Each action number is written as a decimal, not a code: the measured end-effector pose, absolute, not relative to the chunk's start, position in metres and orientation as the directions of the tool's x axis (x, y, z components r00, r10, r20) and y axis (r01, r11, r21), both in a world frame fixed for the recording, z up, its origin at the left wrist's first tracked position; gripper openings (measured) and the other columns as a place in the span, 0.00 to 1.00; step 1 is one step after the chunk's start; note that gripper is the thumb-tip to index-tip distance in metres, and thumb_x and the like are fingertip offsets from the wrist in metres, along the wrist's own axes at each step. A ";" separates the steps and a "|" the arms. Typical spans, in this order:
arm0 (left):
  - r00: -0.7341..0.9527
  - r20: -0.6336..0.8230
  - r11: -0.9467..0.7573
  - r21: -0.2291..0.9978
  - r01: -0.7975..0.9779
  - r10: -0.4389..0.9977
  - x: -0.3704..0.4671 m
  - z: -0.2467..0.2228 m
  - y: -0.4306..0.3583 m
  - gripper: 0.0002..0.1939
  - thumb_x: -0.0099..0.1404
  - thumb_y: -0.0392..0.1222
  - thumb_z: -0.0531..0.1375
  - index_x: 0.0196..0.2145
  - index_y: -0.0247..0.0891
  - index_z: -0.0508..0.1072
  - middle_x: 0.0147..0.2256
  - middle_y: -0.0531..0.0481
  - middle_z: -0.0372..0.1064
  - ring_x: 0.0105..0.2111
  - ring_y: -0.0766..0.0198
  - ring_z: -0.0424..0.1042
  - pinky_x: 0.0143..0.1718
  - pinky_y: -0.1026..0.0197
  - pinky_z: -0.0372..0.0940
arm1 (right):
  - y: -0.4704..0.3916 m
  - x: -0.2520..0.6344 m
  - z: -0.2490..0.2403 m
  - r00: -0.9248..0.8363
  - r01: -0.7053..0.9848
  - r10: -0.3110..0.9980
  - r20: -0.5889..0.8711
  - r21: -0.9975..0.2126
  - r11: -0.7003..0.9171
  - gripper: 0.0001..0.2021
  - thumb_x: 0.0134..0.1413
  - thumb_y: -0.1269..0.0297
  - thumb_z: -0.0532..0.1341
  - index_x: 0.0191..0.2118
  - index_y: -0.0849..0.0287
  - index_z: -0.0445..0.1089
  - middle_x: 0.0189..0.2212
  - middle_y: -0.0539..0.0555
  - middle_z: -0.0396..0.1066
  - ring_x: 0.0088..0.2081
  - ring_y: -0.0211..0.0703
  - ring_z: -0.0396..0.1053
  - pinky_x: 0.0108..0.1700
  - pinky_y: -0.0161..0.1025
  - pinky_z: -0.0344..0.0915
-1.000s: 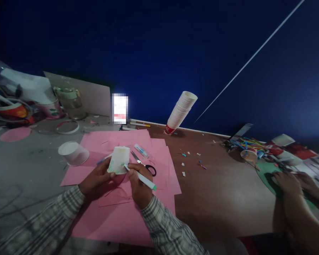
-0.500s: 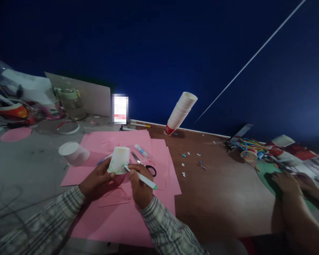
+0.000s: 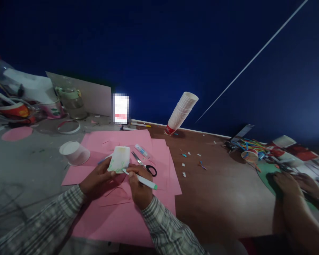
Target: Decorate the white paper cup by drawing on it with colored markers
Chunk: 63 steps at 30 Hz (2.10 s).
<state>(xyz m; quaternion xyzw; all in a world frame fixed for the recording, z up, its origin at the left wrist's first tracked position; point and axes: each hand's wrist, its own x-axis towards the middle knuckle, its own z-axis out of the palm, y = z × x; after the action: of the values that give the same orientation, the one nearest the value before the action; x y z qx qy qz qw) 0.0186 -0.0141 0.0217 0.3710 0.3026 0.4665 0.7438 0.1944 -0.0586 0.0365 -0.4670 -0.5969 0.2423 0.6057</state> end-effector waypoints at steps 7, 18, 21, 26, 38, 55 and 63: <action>0.386 -0.148 0.329 0.825 -0.460 0.911 0.018 0.021 -0.015 0.33 0.50 0.46 0.80 0.53 0.40 0.79 0.47 0.43 0.79 0.47 0.50 0.76 0.50 0.53 0.69 | -0.060 0.196 0.032 0.122 0.268 0.877 0.464 -0.866 0.421 0.11 0.65 0.60 0.62 0.35 0.53 0.82 0.21 0.52 0.75 0.42 0.56 0.83 0.50 0.53 0.78; 0.409 -0.152 0.349 0.814 -0.464 0.900 0.019 0.023 -0.014 0.35 0.50 0.47 0.80 0.55 0.41 0.79 0.48 0.42 0.79 0.47 0.50 0.76 0.46 0.55 0.71 | -0.058 0.193 0.021 0.228 0.189 0.869 0.439 -0.896 0.403 0.14 0.69 0.54 0.61 0.38 0.55 0.82 0.29 0.55 0.80 0.38 0.51 0.81 0.42 0.44 0.76; 0.405 -0.137 0.335 0.815 -0.472 0.904 0.019 0.020 -0.014 0.37 0.49 0.48 0.81 0.55 0.41 0.79 0.49 0.43 0.78 0.50 0.49 0.75 0.50 0.54 0.70 | -0.058 0.193 0.021 0.218 0.231 0.850 0.480 -0.871 0.433 0.13 0.69 0.56 0.61 0.39 0.55 0.82 0.31 0.55 0.81 0.39 0.51 0.81 0.43 0.44 0.76; 0.404 -0.133 0.327 0.826 -0.459 0.905 0.018 0.018 -0.013 0.35 0.50 0.47 0.80 0.55 0.41 0.79 0.48 0.43 0.79 0.48 0.51 0.75 0.49 0.54 0.69 | -0.059 0.194 0.025 0.179 0.259 0.840 0.513 -0.848 0.463 0.12 0.69 0.58 0.61 0.38 0.54 0.82 0.29 0.53 0.81 0.42 0.52 0.83 0.47 0.46 0.77; 0.395 -0.116 0.308 0.829 -0.467 0.912 0.018 0.017 -0.013 0.37 0.49 0.46 0.80 0.56 0.39 0.78 0.49 0.41 0.79 0.50 0.48 0.75 0.51 0.53 0.69 | -0.057 0.191 0.026 0.207 0.274 0.817 0.538 -0.833 0.480 0.12 0.69 0.60 0.60 0.39 0.54 0.82 0.30 0.54 0.82 0.41 0.50 0.83 0.44 0.44 0.78; 0.380 -0.165 0.333 0.836 -0.435 0.910 0.018 0.020 -0.014 0.38 0.47 0.47 0.81 0.55 0.40 0.78 0.48 0.42 0.79 0.49 0.48 0.76 0.49 0.52 0.71 | -0.060 0.197 0.035 0.132 0.296 0.833 0.537 -0.823 0.484 0.10 0.65 0.66 0.61 0.36 0.54 0.81 0.31 0.54 0.84 0.44 0.54 0.84 0.48 0.47 0.79; 0.384 -0.128 0.304 0.843 -0.443 0.914 0.018 0.021 -0.014 0.37 0.49 0.47 0.80 0.56 0.40 0.78 0.50 0.42 0.78 0.51 0.48 0.75 0.53 0.51 0.69 | -0.060 0.194 0.042 0.133 0.306 0.833 0.537 -0.822 0.481 0.09 0.66 0.65 0.62 0.38 0.54 0.81 0.32 0.55 0.84 0.39 0.51 0.84 0.43 0.46 0.80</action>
<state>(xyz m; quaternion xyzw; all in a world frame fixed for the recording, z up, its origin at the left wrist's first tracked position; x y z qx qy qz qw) 0.0176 -0.0136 0.0206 0.3734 0.3153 0.4565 0.7435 0.1938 -0.0597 0.0423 -0.4588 -0.6204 0.2210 0.5965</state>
